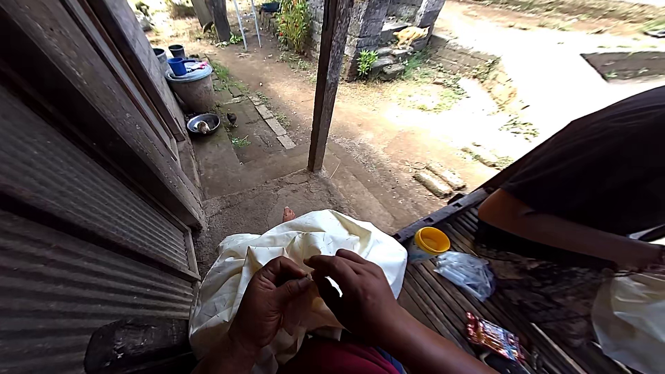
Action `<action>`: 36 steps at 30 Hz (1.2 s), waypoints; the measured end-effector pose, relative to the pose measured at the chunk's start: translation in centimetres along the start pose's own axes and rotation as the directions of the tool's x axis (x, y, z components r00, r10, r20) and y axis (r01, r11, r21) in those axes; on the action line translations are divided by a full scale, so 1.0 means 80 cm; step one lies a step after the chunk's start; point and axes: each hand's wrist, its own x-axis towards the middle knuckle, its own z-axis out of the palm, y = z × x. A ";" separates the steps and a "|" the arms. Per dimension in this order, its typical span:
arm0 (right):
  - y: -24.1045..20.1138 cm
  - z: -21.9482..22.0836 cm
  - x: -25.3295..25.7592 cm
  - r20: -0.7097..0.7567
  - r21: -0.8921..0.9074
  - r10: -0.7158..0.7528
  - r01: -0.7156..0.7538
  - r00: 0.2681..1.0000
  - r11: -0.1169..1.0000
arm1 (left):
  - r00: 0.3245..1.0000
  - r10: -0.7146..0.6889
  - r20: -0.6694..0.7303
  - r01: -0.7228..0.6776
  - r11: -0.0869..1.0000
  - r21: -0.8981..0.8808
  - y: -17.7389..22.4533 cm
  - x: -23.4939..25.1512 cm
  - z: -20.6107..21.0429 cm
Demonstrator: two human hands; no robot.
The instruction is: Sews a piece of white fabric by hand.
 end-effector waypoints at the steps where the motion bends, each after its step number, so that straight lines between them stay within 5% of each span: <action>1: 0.001 0.000 0.000 0.005 -0.005 -0.015 0.015 1.000 1.000 | 1.000 0.002 -0.018 -0.002 1.000 -0.019 0.000 0.001 -0.001; 5: -0.001 -0.011 0.000 0.051 0.245 -0.031 0.017 0.998 0.969 | 0.996 -0.006 -0.087 0.002 0.999 -0.043 0.002 0.007 -0.007; 8: -0.001 -0.013 0.001 0.077 0.261 0.029 -0.048 0.997 0.964 | 1.000 0.010 -0.027 -0.009 0.999 0.037 0.001 0.005 -0.005; 12: 0.000 -0.029 0.007 0.157 0.609 0.069 -0.152 0.985 0.779 | 0.976 0.193 0.098 -0.214 0.935 0.283 0.004 0.008 -0.012; 16: -0.004 -0.060 0.017 0.210 0.233 0.068 -0.118 0.975 0.965 | 0.906 0.351 0.236 -0.422 0.792 0.442 0.022 0.011 -0.017; 21: -0.010 -0.051 0.022 0.161 -0.073 0.055 -0.043 0.985 0.996 | 0.877 0.372 0.303 -0.479 0.715 0.508 0.041 0.011 -0.007; 28: -0.012 -0.065 0.038 0.063 0.028 -0.022 0.020 0.998 0.999 | 0.857 0.332 0.395 -0.508 0.674 0.536 0.070 0.015 -0.002; 32: -0.029 -0.097 0.054 0.041 0.064 -0.080 0.078 0.996 0.995 | 0.793 0.377 0.479 -0.609 0.508 0.608 0.100 0.015 0.019; 36: -0.012 -0.081 0.049 0.134 -0.038 -0.027 0.033 0.991 0.999 | 0.820 0.369 0.437 -0.562 0.373 0.739 0.081 0.023 0.021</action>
